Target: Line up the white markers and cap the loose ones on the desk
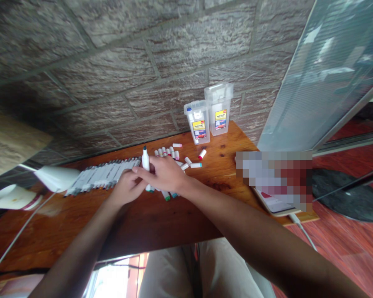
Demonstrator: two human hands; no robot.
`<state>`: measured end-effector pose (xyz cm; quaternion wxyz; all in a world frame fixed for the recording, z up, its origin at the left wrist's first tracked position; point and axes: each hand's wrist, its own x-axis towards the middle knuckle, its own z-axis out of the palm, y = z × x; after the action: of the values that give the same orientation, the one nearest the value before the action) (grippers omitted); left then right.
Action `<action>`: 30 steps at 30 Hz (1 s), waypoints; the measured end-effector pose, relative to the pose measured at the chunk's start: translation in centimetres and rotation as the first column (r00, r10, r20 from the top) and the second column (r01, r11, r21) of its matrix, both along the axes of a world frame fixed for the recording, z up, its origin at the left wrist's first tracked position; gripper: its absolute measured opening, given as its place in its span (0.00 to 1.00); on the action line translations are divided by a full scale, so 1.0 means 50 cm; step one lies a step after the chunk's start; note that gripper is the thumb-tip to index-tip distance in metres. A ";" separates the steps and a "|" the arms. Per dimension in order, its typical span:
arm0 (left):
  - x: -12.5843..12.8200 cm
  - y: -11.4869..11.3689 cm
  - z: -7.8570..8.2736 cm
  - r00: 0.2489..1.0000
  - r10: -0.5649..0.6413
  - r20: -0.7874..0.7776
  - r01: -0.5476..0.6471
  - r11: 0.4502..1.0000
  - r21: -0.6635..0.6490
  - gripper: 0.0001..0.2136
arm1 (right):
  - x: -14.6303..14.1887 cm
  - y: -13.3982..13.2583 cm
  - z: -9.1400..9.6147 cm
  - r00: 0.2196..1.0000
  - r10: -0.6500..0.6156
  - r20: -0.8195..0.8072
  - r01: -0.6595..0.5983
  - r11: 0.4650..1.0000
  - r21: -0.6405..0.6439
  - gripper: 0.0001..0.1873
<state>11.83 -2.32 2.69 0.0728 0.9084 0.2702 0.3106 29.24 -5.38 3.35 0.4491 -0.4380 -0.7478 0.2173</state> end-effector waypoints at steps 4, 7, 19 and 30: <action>-0.001 0.001 -0.002 1.000 0.010 -0.016 -0.011 1.000 -0.018 0.14 | 0.001 -0.001 0.002 1.000 -0.016 0.024 0.016 1.000 -0.002 0.18; -0.001 0.003 -0.004 1.000 0.006 -0.027 -0.007 1.000 -0.021 0.13 | 0.001 -0.002 0.003 0.999 -0.026 0.044 0.026 1.000 0.008 0.18; 0.000 0.004 -0.003 0.999 -0.012 -0.052 0.011 1.000 -0.015 0.12 | -0.002 -0.004 0.004 0.996 -0.048 0.071 0.048 0.999 -0.004 0.17; 0.001 0.004 -0.007 0.997 -0.012 -0.077 0.007 0.997 -0.072 0.12 | 0.011 0.001 0.003 0.991 0.048 0.126 -0.044 0.998 -0.041 0.14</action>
<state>11.87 -2.13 2.34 0.0965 0.9178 0.2795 0.2651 29.79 -5.33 3.52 0.3871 -0.4421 -0.7804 0.2136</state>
